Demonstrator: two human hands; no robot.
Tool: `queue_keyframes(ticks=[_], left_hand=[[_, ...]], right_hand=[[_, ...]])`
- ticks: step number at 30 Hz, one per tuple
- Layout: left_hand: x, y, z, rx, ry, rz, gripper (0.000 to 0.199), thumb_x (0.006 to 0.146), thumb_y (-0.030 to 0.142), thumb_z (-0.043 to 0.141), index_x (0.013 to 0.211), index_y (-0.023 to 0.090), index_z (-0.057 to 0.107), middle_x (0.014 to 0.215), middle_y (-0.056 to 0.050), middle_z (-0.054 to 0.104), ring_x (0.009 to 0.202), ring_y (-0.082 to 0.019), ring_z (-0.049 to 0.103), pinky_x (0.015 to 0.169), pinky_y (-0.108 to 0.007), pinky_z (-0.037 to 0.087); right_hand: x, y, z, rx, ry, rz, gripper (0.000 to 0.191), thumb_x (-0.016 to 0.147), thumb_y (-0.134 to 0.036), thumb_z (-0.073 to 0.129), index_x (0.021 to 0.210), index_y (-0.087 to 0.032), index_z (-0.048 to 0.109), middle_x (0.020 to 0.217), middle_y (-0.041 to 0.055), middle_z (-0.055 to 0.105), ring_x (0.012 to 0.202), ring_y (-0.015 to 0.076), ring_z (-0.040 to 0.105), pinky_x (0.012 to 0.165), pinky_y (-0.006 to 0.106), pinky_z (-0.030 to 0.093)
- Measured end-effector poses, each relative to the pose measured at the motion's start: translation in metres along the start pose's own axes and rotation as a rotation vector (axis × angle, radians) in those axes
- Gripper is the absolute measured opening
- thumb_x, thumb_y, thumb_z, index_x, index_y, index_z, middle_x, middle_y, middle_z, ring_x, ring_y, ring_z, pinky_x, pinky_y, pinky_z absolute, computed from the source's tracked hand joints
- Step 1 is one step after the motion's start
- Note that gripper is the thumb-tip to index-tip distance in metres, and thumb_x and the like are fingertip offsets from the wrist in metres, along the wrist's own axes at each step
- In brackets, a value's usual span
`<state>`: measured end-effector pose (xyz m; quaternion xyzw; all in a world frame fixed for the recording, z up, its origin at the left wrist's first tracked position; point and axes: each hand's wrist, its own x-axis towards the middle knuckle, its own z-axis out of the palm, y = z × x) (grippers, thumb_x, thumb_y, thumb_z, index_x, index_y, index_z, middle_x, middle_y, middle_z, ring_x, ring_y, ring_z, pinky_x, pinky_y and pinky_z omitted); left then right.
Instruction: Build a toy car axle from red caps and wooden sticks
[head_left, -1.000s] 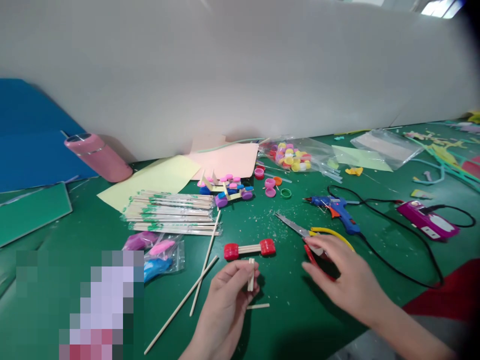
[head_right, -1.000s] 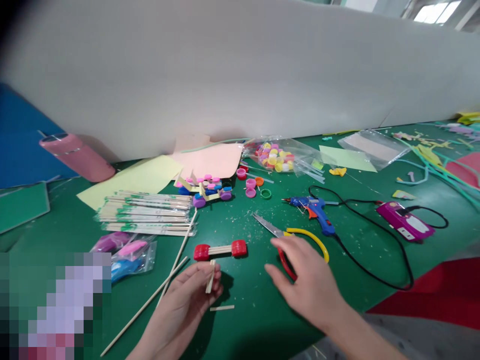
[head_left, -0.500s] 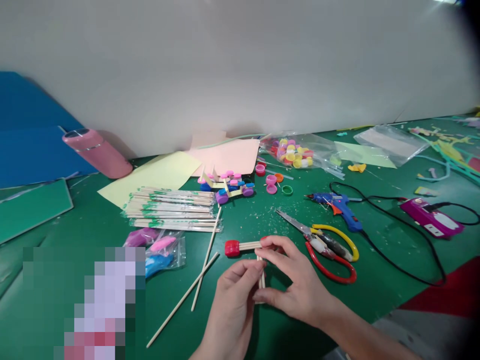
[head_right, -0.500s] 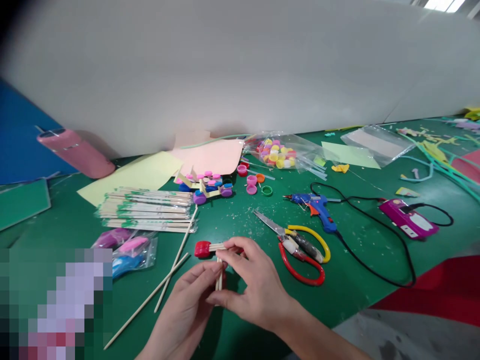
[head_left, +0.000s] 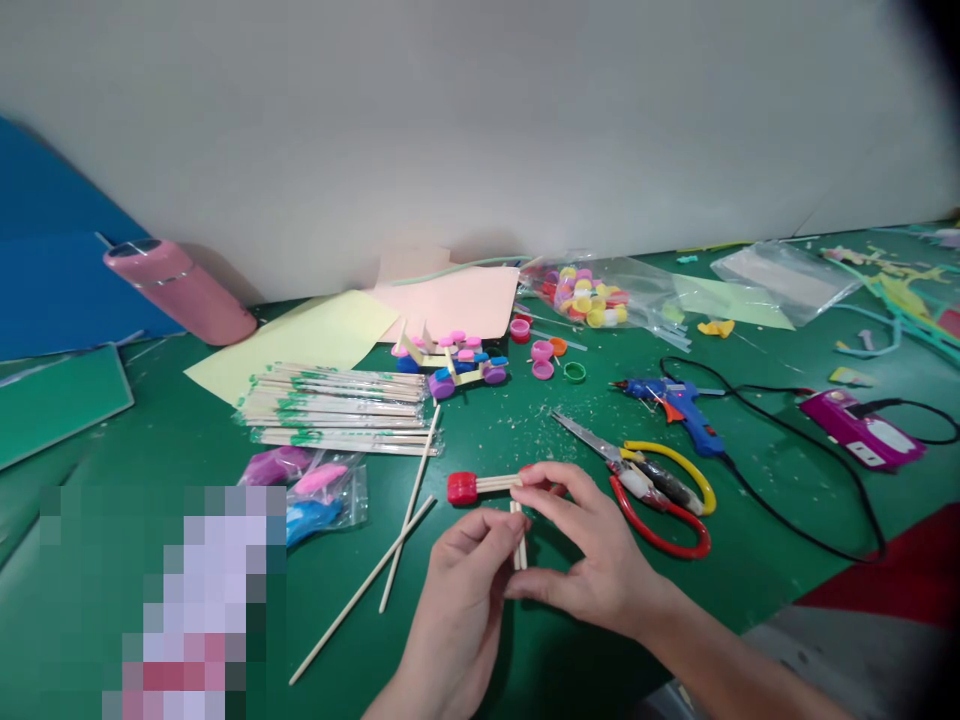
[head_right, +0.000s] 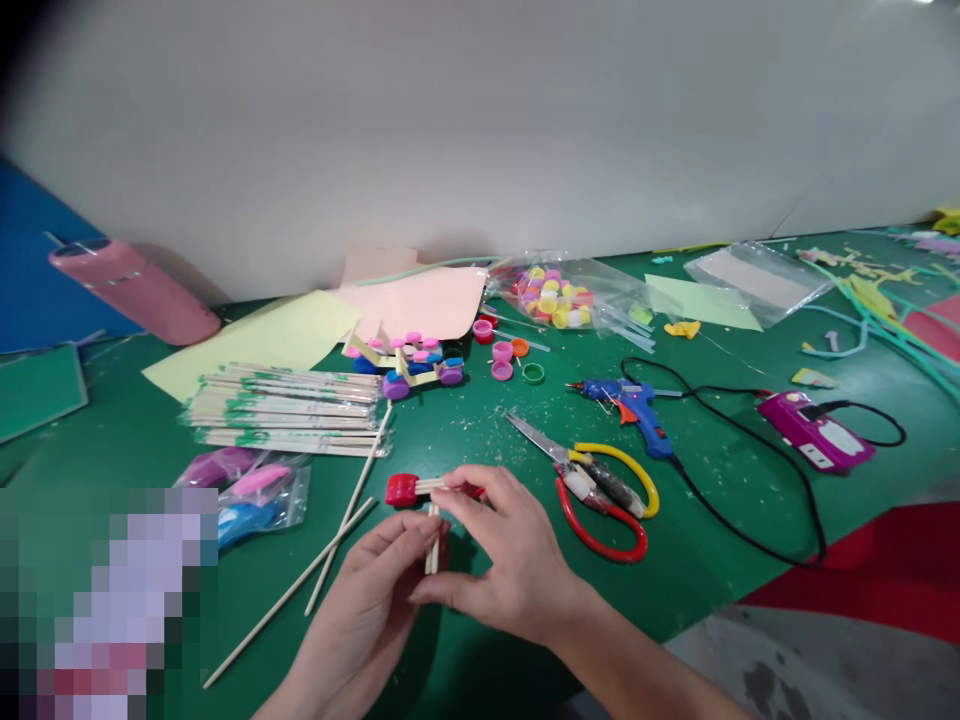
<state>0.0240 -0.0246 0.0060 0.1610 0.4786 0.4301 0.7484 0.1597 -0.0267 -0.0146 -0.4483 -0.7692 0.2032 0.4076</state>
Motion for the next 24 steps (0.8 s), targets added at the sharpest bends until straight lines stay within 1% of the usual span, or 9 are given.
queue_keyframes(ticks=[6, 10, 15, 17, 19, 22, 24], left_hand=[[-0.0013, -0.0015, -0.0015, -0.002, -0.009, 0.006, 0.021, 0.058, 0.028, 0.075, 0.055, 0.012, 0.062, 0.048, 0.005, 0.045, 0.046, -0.005, 0.033, 0.042, -0.016, 0.027], [-0.0021, -0.0014, -0.0017, 0.004, -0.026, 0.007, 0.022, 0.058, 0.028, 0.075, 0.053, 0.012, 0.06, 0.046, 0.005, 0.044, 0.045, -0.005, 0.032, 0.042, -0.016, 0.026], [-0.0029, -0.0016, -0.0032, 0.01, -0.043, 0.01, 0.021, 0.057, 0.029, 0.076, 0.055, 0.012, 0.063, 0.049, 0.004, 0.049, 0.047, -0.006, 0.036, 0.045, -0.017, 0.029], [-0.0008, -0.0035, -0.0051, 0.015, -0.048, 0.023, 0.023, 0.056, 0.03, 0.077, 0.054, 0.013, 0.062, 0.047, 0.004, 0.048, 0.045, -0.005, 0.035, 0.044, -0.017, 0.028], [0.0026, -0.006, -0.0072, 0.021, -0.052, 0.034, 0.026, 0.053, 0.032, 0.078, 0.051, 0.013, 0.061, 0.043, 0.005, 0.045, 0.043, -0.005, 0.033, 0.041, -0.018, 0.026], [0.006, -0.0085, -0.009, 0.037, -0.023, 0.072, 0.027, 0.051, 0.034, 0.079, 0.049, 0.014, 0.061, 0.043, 0.005, 0.046, 0.043, -0.006, 0.033, 0.04, -0.018, 0.024], [0.0054, -0.0088, -0.0086, 0.046, -0.005, 0.099, 0.026, 0.051, 0.033, 0.079, 0.05, 0.014, 0.061, 0.045, 0.004, 0.048, 0.044, -0.006, 0.035, 0.041, -0.019, 0.025]], right_hand=[[0.0005, -0.0007, 0.0011, 0.015, -0.001, 0.035, 0.053, 0.063, -0.043, 0.073, 0.108, -0.02, 0.056, 0.108, 0.0086, 0.053, 0.101, 0.0238, 0.053, 0.088, 0.035, 0.046], [-0.0006, -0.0016, 0.0008, 0.029, -0.005, 0.05, 0.049, 0.064, -0.042, 0.072, 0.106, -0.021, 0.056, 0.109, 0.0086, 0.052, 0.102, 0.0239, 0.052, 0.087, 0.035, 0.046], [0.0001, -0.0028, 0.0, 0.046, -0.005, 0.047, 0.046, 0.065, -0.042, 0.072, 0.103, -0.022, 0.056, 0.106, 0.0084, 0.052, 0.101, 0.0246, 0.053, 0.086, 0.035, 0.047], [0.0001, -0.0027, 0.0002, 0.051, -0.004, 0.041, 0.046, 0.064, -0.042, 0.072, 0.103, -0.023, 0.056, 0.107, 0.0079, 0.052, 0.101, 0.0243, 0.053, 0.087, 0.034, 0.047], [-0.0009, -0.0021, 0.0004, 0.055, -0.01, 0.039, 0.053, 0.064, -0.041, 0.073, 0.109, -0.023, 0.053, 0.111, 0.0079, 0.05, 0.104, 0.0241, 0.052, 0.09, 0.034, 0.045], [-0.0039, -0.0007, 0.0, 0.047, -0.029, 0.057, 0.07, 0.062, -0.042, 0.074, 0.121, -0.023, 0.043, 0.119, 0.0091, 0.046, 0.111, 0.0251, 0.047, 0.094, 0.034, 0.042], [-0.0057, 0.0003, -0.001, 0.043, -0.041, 0.069, 0.073, 0.061, -0.042, 0.074, 0.124, -0.023, 0.041, 0.121, 0.0095, 0.044, 0.113, 0.0255, 0.046, 0.095, 0.034, 0.041]])
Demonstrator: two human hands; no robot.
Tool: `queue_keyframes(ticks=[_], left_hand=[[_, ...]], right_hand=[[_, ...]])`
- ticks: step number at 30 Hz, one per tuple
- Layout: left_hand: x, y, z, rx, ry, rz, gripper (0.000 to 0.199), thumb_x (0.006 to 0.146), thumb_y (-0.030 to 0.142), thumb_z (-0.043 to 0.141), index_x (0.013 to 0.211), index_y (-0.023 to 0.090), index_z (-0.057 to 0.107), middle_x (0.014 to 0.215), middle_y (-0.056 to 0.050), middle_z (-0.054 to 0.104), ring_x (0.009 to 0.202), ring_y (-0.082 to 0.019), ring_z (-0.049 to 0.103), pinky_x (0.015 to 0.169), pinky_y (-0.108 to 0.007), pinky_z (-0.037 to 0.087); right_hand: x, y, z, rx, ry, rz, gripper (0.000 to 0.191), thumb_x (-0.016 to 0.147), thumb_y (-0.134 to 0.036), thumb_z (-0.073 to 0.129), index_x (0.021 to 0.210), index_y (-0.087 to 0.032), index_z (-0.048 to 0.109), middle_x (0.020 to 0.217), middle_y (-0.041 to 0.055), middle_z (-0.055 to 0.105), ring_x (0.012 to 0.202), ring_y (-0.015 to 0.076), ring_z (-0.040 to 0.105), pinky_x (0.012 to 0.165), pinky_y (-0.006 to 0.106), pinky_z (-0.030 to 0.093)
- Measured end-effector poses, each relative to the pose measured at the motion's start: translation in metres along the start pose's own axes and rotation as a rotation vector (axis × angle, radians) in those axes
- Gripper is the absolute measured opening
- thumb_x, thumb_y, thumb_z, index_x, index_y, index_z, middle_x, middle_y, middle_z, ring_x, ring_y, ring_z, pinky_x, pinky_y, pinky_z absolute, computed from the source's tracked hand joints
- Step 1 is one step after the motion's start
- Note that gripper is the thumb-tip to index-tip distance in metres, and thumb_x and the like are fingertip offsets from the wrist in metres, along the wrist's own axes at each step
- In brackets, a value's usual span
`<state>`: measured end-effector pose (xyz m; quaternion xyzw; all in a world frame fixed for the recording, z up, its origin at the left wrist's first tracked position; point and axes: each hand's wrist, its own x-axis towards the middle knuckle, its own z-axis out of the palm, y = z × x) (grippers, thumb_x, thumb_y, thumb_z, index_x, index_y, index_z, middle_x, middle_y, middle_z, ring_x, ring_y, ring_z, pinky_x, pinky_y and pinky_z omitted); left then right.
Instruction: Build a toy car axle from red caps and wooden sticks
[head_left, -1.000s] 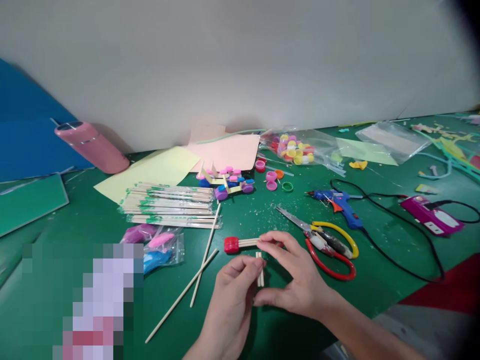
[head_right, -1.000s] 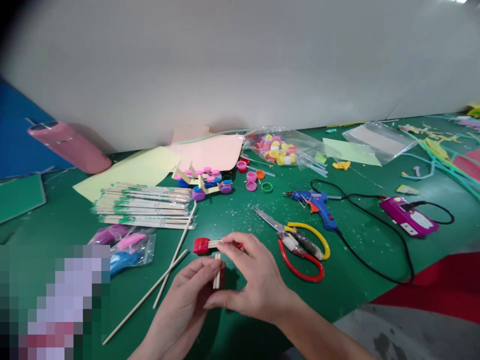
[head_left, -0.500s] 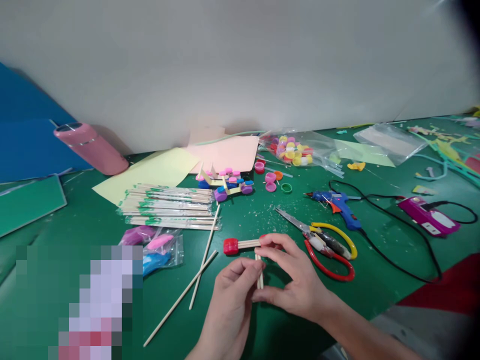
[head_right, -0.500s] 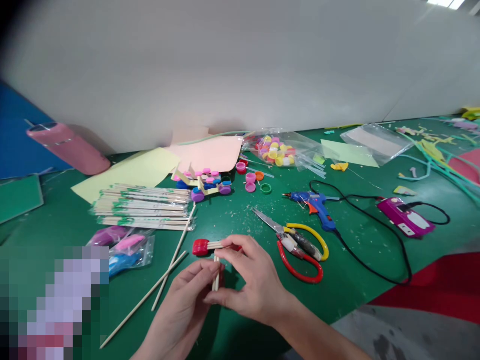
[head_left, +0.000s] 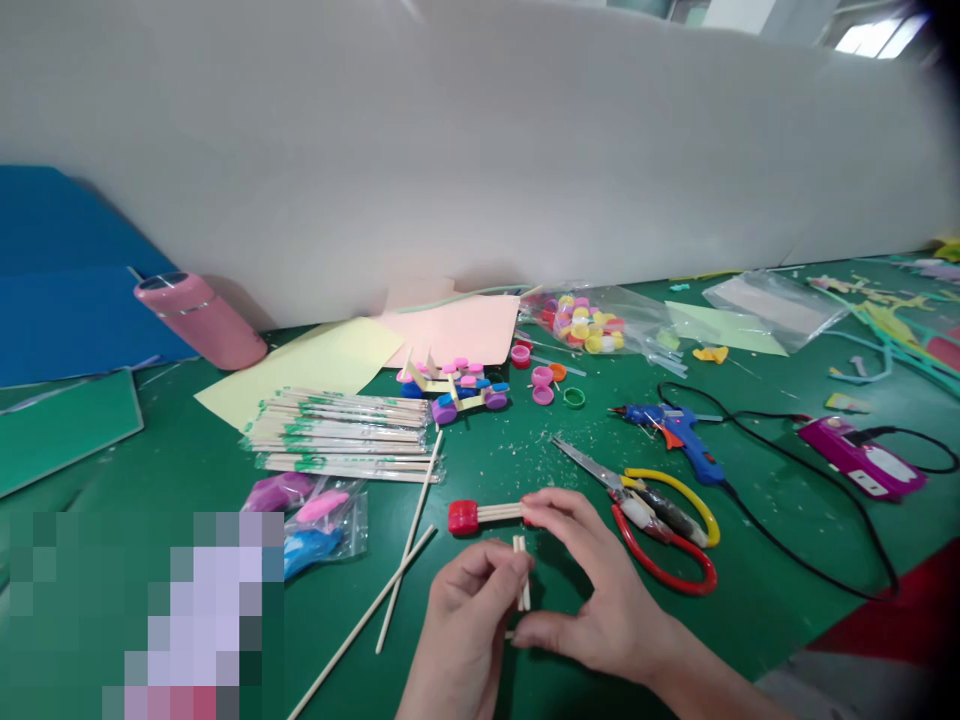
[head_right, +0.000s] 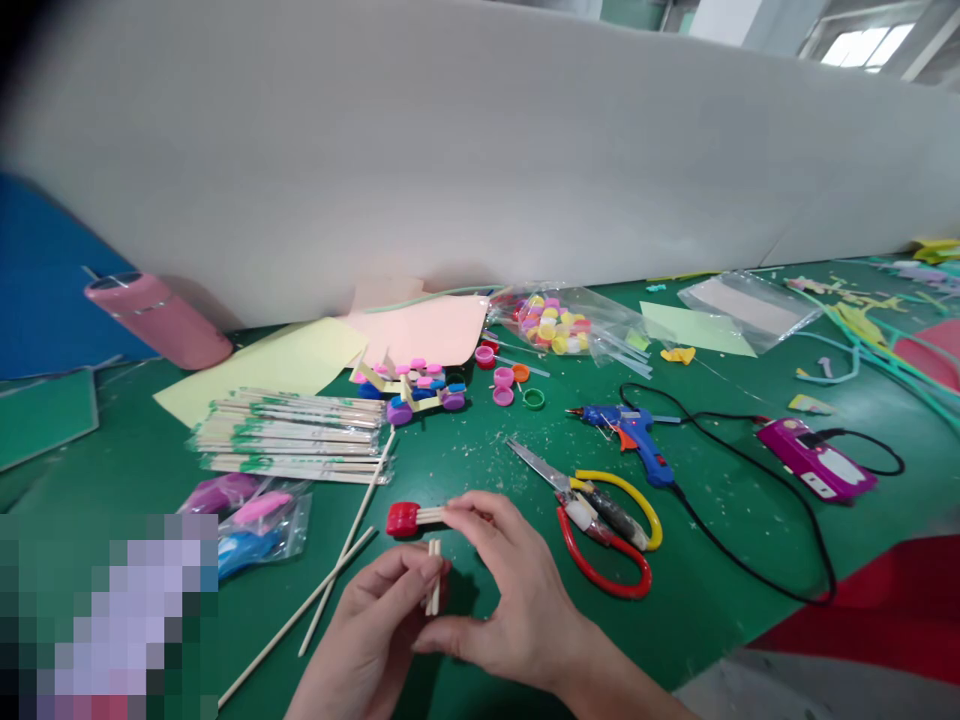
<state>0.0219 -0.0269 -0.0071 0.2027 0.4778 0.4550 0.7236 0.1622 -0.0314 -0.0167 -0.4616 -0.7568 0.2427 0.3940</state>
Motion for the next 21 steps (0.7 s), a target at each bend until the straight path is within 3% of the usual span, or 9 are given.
queue_keyframes(ticks=[8, 15, 21], left_hand=[[-0.0071, 0.0036, 0.0045, 0.032, -0.016, 0.064, 0.024, 0.055, 0.031, 0.077, 0.05, 0.015, 0.06, 0.047, 0.004, 0.047, 0.046, -0.007, 0.035, 0.044, -0.019, 0.027], [-0.0091, 0.0065, 0.0063, 0.055, -0.033, 0.061, 0.027, 0.053, 0.033, 0.078, 0.046, 0.014, 0.06, 0.047, 0.003, 0.047, 0.048, -0.008, 0.036, 0.045, -0.02, 0.029], [-0.0098, 0.0086, 0.0057, 0.084, -0.014, 0.041, 0.025, 0.052, 0.036, 0.078, 0.054, 0.013, 0.067, 0.047, 0.002, 0.048, 0.049, -0.008, 0.037, 0.046, -0.019, 0.03]], right_hand=[[0.0006, -0.0016, -0.0019, 0.038, -0.003, -0.03, 0.064, 0.063, -0.037, 0.074, 0.118, -0.024, 0.045, 0.117, 0.0084, 0.045, 0.11, 0.0243, 0.047, 0.094, 0.034, 0.042], [0.0008, -0.0033, -0.0003, 0.04, 0.014, -0.058, 0.049, 0.066, -0.035, 0.071, 0.109, -0.025, 0.051, 0.112, 0.0081, 0.047, 0.104, 0.0244, 0.051, 0.084, 0.033, 0.048], [0.0009, -0.0029, -0.0012, -0.003, 0.02, -0.076, 0.045, 0.068, -0.037, 0.069, 0.108, -0.024, 0.052, 0.11, 0.0089, 0.048, 0.102, 0.0245, 0.052, 0.082, 0.033, 0.048]])
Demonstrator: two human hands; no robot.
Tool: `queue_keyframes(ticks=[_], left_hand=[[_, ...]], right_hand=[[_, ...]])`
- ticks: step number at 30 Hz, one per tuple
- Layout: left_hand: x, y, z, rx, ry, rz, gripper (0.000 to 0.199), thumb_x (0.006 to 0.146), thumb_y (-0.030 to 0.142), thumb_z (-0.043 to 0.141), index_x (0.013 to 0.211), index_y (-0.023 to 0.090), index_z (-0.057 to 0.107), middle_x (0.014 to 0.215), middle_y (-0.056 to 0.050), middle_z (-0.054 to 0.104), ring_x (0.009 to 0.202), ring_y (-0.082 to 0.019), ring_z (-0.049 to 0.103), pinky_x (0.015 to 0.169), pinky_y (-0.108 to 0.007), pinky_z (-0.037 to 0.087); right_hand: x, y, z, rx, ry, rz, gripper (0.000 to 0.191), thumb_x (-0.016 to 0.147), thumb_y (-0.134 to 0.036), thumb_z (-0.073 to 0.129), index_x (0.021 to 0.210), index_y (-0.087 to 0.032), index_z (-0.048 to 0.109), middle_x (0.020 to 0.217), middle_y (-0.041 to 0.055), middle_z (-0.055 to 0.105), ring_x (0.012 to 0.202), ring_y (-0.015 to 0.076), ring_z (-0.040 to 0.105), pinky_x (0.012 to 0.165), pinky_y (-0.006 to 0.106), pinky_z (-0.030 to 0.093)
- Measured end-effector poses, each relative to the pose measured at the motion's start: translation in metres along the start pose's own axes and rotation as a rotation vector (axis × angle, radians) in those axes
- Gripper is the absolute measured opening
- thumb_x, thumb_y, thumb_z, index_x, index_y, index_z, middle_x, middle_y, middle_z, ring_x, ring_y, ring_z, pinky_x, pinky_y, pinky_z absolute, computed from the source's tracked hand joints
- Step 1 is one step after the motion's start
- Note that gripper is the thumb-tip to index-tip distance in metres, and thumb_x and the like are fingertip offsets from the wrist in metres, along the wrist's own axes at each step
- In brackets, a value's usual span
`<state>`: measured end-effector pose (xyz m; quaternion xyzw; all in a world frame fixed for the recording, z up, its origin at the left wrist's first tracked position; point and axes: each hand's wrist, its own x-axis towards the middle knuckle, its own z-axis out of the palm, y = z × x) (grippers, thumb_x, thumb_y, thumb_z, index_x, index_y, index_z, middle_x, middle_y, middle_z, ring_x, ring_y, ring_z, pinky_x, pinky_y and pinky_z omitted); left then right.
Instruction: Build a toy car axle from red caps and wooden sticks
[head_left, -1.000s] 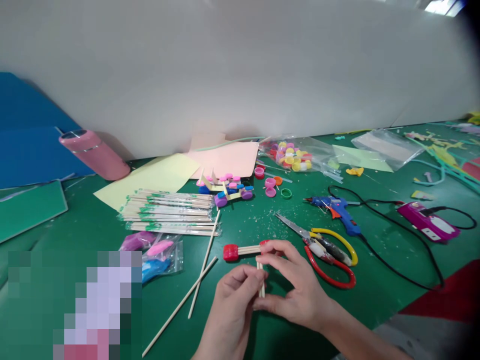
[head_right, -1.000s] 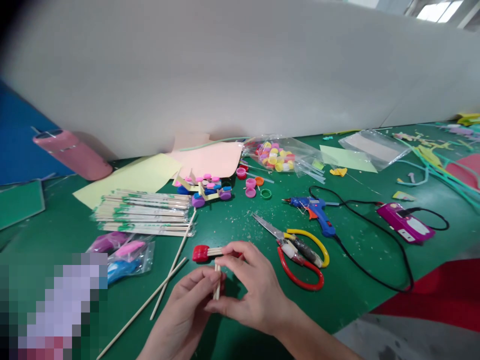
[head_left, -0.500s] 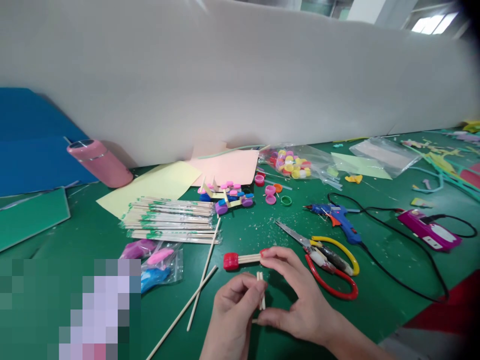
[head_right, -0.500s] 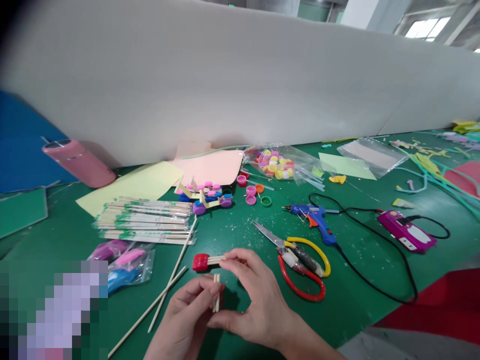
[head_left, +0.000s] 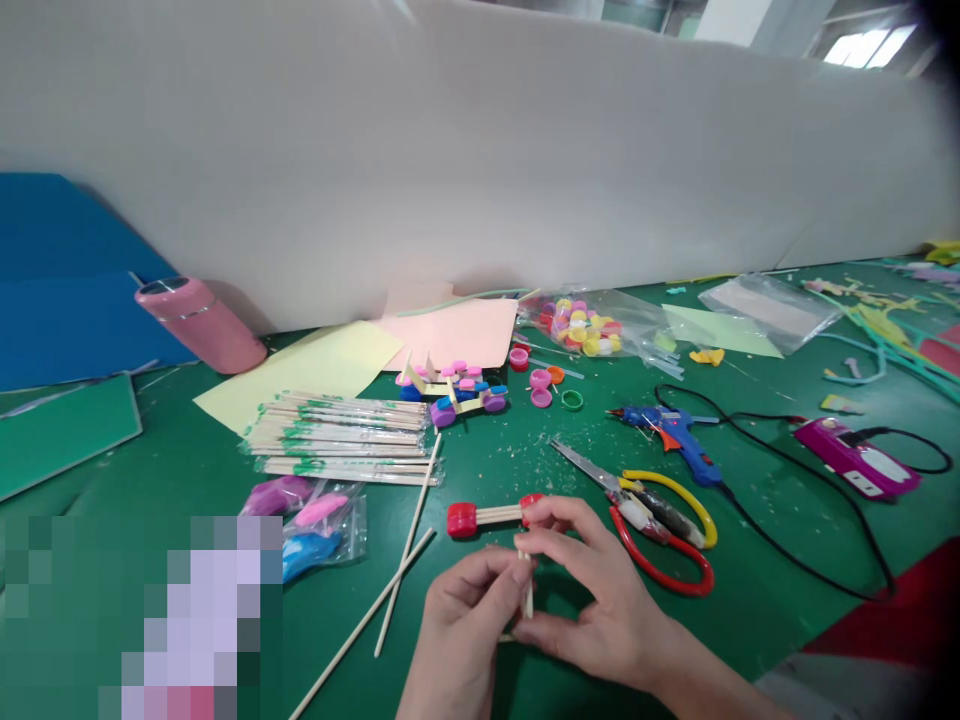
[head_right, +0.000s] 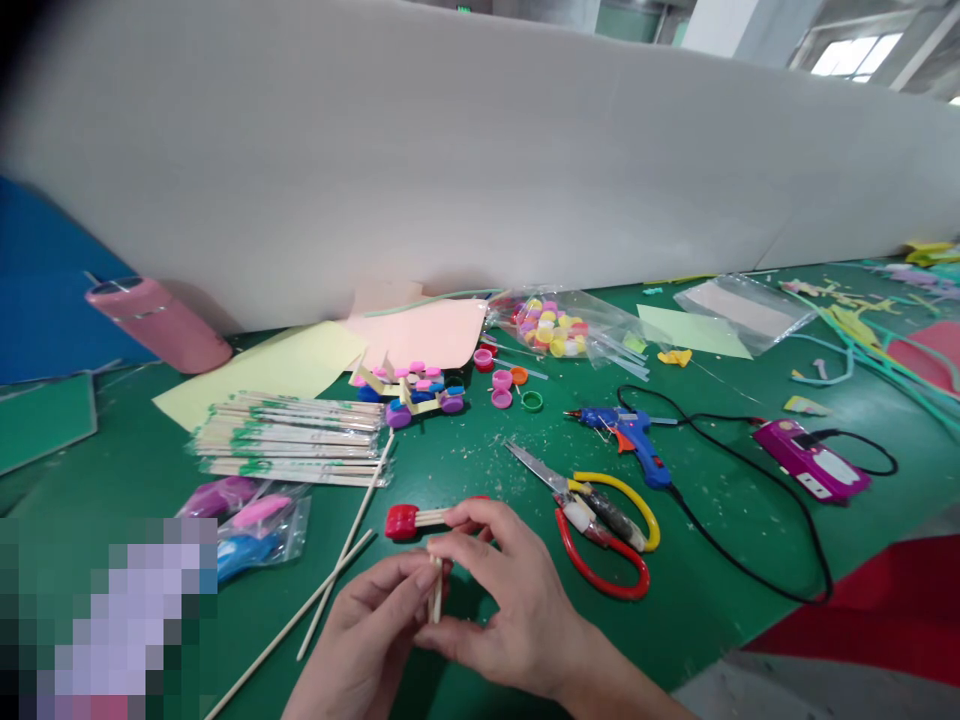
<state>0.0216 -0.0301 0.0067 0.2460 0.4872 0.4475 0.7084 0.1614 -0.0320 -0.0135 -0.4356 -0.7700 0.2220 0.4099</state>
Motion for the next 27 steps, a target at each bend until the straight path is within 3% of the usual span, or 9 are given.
queue_keyframes(ticks=[8, 16, 22, 24, 27], left_hand=[[0.001, 0.001, -0.001, 0.093, 0.015, -0.002, 0.026, 0.052, 0.037, 0.078, 0.055, 0.012, 0.07, 0.054, -0.002, 0.056, 0.054, -0.011, 0.044, 0.049, -0.02, 0.035], [-0.001, 0.003, 0.002, 0.033, 0.042, -0.001, 0.024, 0.051, 0.034, 0.079, 0.056, 0.013, 0.07, 0.054, -0.001, 0.056, 0.052, -0.01, 0.044, 0.046, -0.018, 0.035], [0.0, 0.001, 0.003, -0.013, 0.085, 0.048, 0.019, 0.052, 0.03, 0.078, 0.056, 0.013, 0.071, 0.052, -0.001, 0.059, 0.056, -0.011, 0.049, 0.053, -0.019, 0.038], [0.0, 0.001, 0.002, -0.018, 0.093, 0.07, 0.018, 0.053, 0.029, 0.078, 0.056, 0.014, 0.071, 0.053, -0.002, 0.06, 0.056, -0.011, 0.05, 0.055, -0.019, 0.039], [-0.001, 0.0, 0.001, -0.027, 0.089, 0.116, 0.016, 0.053, 0.028, 0.078, 0.057, 0.014, 0.071, 0.055, -0.002, 0.061, 0.057, -0.011, 0.051, 0.058, -0.02, 0.041]], right_hand=[[0.0, 0.0, 0.0, -0.026, 0.022, -0.019, 0.042, 0.069, -0.038, 0.067, 0.106, -0.023, 0.053, 0.107, 0.0086, 0.05, 0.099, 0.0239, 0.053, 0.078, 0.032, 0.049], [0.001, 0.001, 0.002, -0.013, 0.018, -0.021, 0.044, 0.069, -0.036, 0.069, 0.108, -0.023, 0.052, 0.108, 0.0081, 0.048, 0.1, 0.0232, 0.052, 0.081, 0.032, 0.048], [-0.005, 0.003, -0.01, -0.034, -0.014, 0.012, 0.067, 0.071, -0.045, 0.065, 0.127, -0.02, 0.037, 0.121, 0.011, 0.044, 0.112, 0.0264, 0.045, 0.092, 0.035, 0.042], [-0.012, 0.011, -0.022, -0.09, 0.01, 0.064, 0.053, 0.076, -0.037, 0.06, 0.123, -0.021, 0.041, 0.12, 0.0103, 0.045, 0.111, 0.0261, 0.045, 0.091, 0.036, 0.042], [-0.028, 0.031, -0.044, -0.24, 0.183, 0.218, 0.024, 0.082, -0.025, 0.052, 0.106, -0.022, 0.051, 0.108, 0.0086, 0.052, 0.101, 0.0239, 0.051, 0.085, 0.037, 0.044]])
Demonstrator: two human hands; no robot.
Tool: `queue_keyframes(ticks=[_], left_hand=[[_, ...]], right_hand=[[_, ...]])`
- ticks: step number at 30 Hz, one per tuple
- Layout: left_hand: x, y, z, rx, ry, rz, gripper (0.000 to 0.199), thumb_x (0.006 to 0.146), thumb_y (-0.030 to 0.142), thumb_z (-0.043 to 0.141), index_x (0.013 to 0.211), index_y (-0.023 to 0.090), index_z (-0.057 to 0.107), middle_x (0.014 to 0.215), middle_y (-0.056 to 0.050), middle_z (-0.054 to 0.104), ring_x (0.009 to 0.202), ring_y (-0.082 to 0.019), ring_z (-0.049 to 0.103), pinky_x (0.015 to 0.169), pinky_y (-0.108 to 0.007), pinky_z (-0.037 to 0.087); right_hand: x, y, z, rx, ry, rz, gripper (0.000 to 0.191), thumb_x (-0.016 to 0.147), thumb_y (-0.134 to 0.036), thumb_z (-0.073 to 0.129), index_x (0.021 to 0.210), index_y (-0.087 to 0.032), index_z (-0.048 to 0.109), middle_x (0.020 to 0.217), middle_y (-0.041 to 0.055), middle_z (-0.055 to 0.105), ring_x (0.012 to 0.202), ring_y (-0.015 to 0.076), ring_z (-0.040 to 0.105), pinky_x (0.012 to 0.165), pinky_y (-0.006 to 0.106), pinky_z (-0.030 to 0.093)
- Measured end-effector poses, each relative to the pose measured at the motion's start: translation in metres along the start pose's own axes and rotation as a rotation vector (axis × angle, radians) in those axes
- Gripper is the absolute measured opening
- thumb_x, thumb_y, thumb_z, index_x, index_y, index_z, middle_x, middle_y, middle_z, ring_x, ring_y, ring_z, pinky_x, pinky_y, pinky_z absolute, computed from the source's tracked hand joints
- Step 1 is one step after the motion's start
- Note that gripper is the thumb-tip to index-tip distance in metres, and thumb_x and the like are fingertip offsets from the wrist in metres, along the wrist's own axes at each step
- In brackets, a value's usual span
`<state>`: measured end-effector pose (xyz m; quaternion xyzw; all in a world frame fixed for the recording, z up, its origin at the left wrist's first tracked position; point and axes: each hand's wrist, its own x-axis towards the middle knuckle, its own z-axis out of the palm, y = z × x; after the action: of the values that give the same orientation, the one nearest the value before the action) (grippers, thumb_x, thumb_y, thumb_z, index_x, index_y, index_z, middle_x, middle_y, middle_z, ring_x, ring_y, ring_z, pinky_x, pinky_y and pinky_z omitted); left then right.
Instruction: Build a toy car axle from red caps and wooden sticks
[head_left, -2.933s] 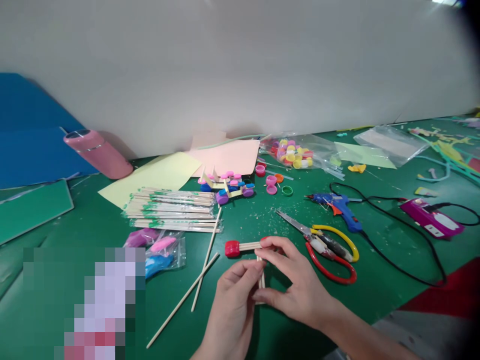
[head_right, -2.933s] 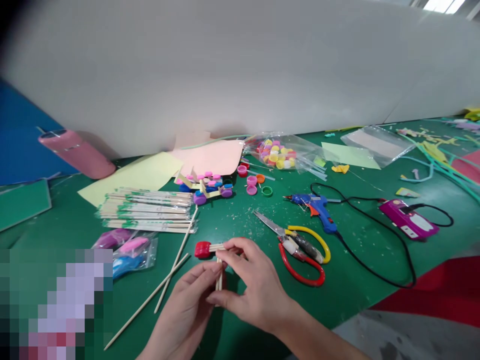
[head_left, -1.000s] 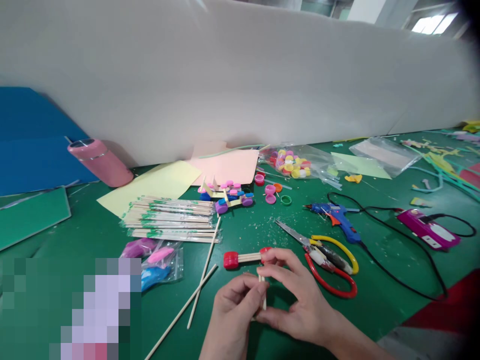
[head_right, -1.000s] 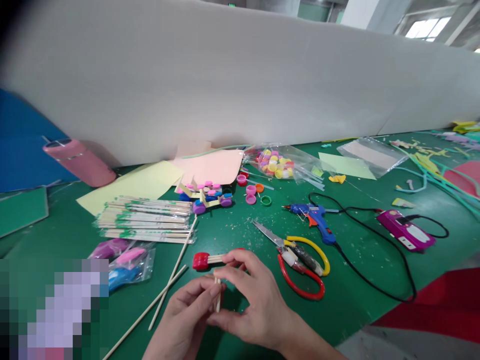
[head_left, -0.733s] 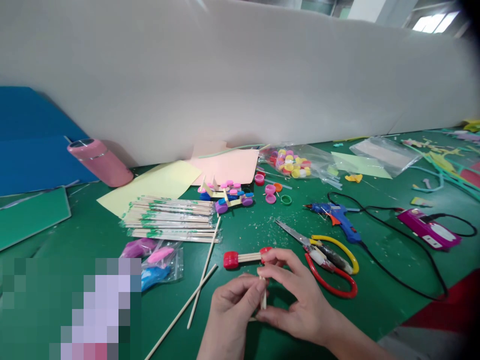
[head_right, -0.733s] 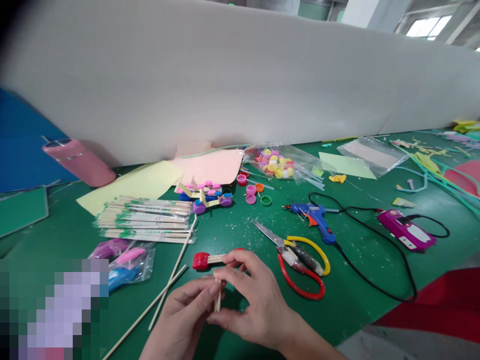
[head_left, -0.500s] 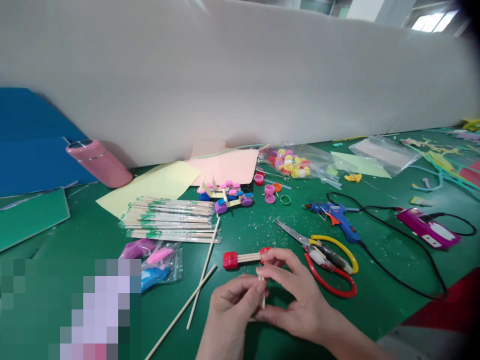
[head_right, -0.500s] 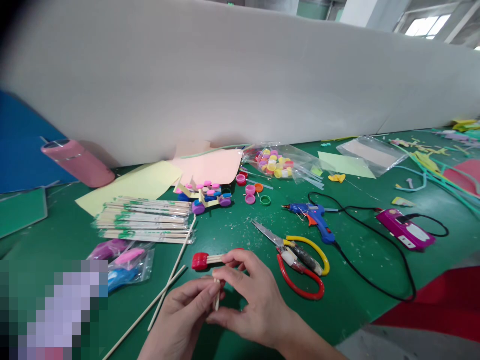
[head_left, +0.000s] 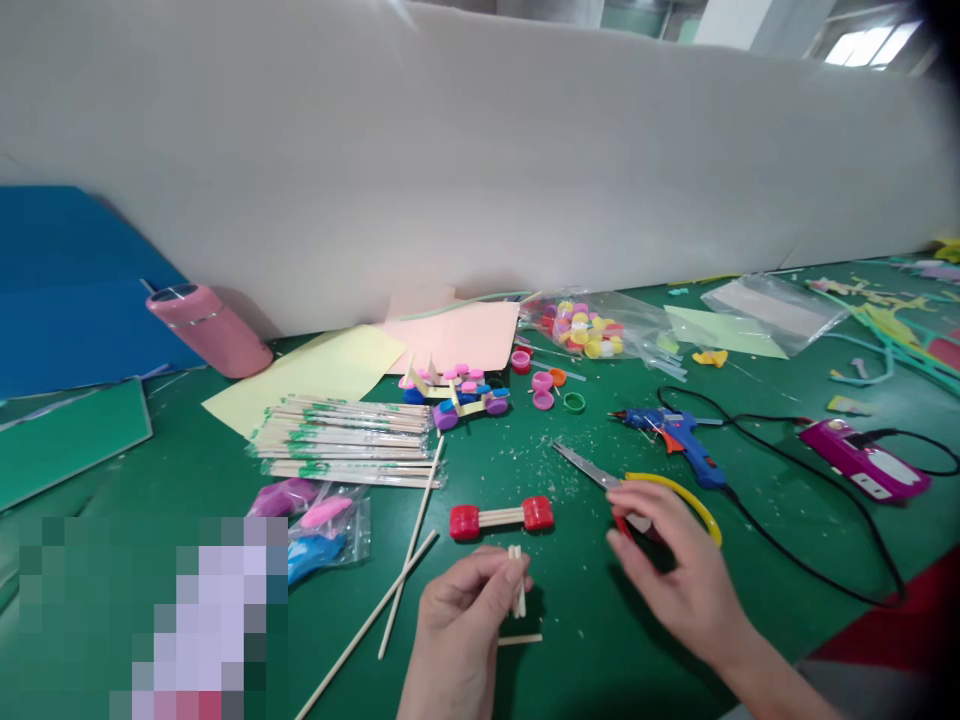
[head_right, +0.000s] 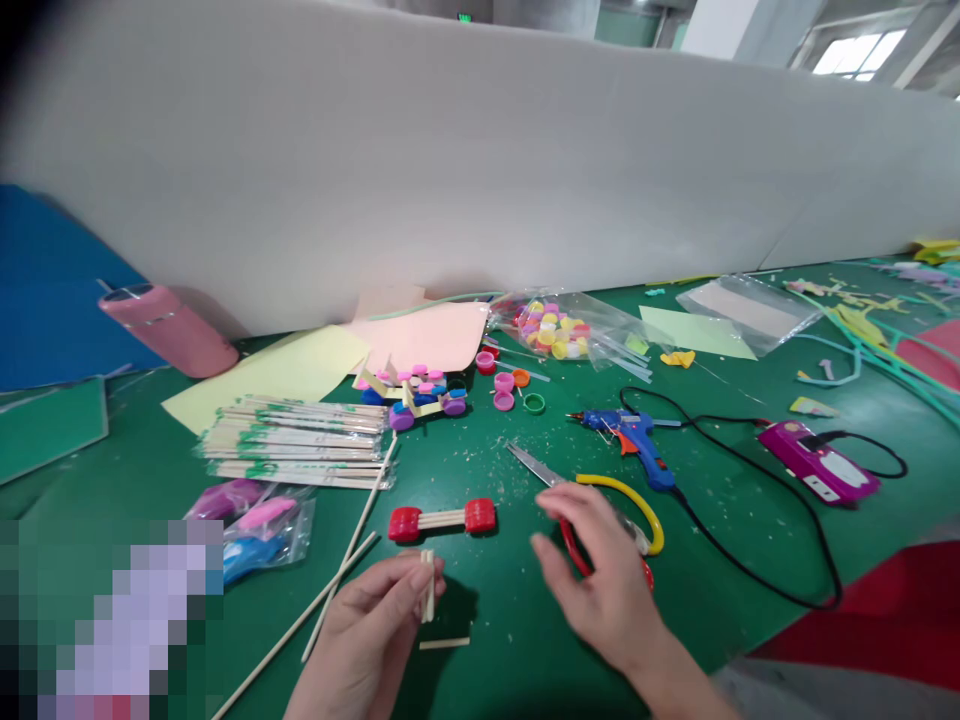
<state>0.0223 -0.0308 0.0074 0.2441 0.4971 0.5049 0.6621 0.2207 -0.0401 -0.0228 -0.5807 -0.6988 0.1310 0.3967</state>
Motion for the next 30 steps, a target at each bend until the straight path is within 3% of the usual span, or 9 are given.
queue_keyframes(ticks=[2, 7, 13, 18, 24, 30], left_hand=[[0.0, -0.001, -0.002, 0.002, -0.024, 0.054, 0.013, 0.055, 0.027, 0.077, 0.057, 0.015, 0.072, 0.056, -0.001, 0.06, 0.058, -0.012, 0.053, 0.058, -0.021, 0.042], [0.001, -0.001, -0.009, 0.139, -0.142, 0.299, 0.002, 0.064, 0.02, 0.072, 0.064, 0.019, 0.073, 0.06, -0.001, 0.06, 0.059, -0.012, 0.055, 0.055, -0.021, 0.044], [-0.002, 0.001, -0.016, 0.394, -0.208, 0.601, 0.013, 0.071, 0.01, 0.064, 0.075, 0.021, 0.07, 0.07, -0.002, 0.063, 0.062, -0.013, 0.058, 0.053, -0.021, 0.046], [-0.004, 0.004, -0.018, 0.558, -0.225, 0.849, 0.024, 0.071, 0.002, 0.06, 0.084, 0.02, 0.067, 0.073, -0.001, 0.061, 0.063, -0.013, 0.057, 0.056, -0.021, 0.047], [-0.004, 0.007, -0.021, 0.673, -0.258, 0.999, 0.028, 0.069, -0.002, 0.059, 0.088, 0.018, 0.065, 0.074, -0.003, 0.06, 0.066, -0.014, 0.057, 0.059, -0.024, 0.048], [-0.001, 0.005, -0.022, 0.702, -0.243, 0.994, 0.026, 0.071, -0.001, 0.059, 0.087, 0.018, 0.065, 0.074, -0.003, 0.059, 0.065, -0.013, 0.058, 0.061, -0.024, 0.05]], right_hand=[[-0.006, 0.022, -0.011, -0.093, 0.059, 0.127, 0.018, 0.084, -0.026, 0.048, 0.1, -0.022, 0.052, 0.104, 0.0088, 0.052, 0.097, 0.024, 0.053, 0.082, 0.039, 0.045], [-0.019, 0.057, -0.027, -0.276, -0.094, 0.244, 0.031, 0.08, -0.027, 0.044, 0.11, -0.019, 0.044, 0.114, 0.0125, 0.047, 0.103, 0.0272, 0.05, 0.087, 0.045, 0.043], [-0.006, 0.054, -0.029, -0.389, -0.359, 0.335, 0.046, 0.07, -0.023, 0.05, 0.114, -0.015, 0.042, 0.111, 0.0124, 0.052, 0.102, 0.0274, 0.053, 0.087, 0.041, 0.044], [0.001, 0.052, -0.026, -0.487, -0.36, 0.389, 0.043, 0.067, -0.027, 0.052, 0.107, -0.013, 0.048, 0.106, 0.0141, 0.055, 0.096, 0.029, 0.056, 0.084, 0.042, 0.045], [-0.006, 0.047, -0.037, -0.261, -0.295, 0.368, 0.037, 0.07, -0.023, 0.051, 0.106, -0.019, 0.044, 0.105, 0.0094, 0.055, 0.092, 0.0242, 0.058, 0.081, 0.038, 0.047], [-0.001, -0.004, -0.047, 0.158, -0.393, 0.283, 0.041, 0.075, -0.021, 0.052, 0.113, -0.023, 0.038, 0.11, 0.0061, 0.054, 0.097, 0.0193, 0.057, 0.081, 0.028, 0.049]])
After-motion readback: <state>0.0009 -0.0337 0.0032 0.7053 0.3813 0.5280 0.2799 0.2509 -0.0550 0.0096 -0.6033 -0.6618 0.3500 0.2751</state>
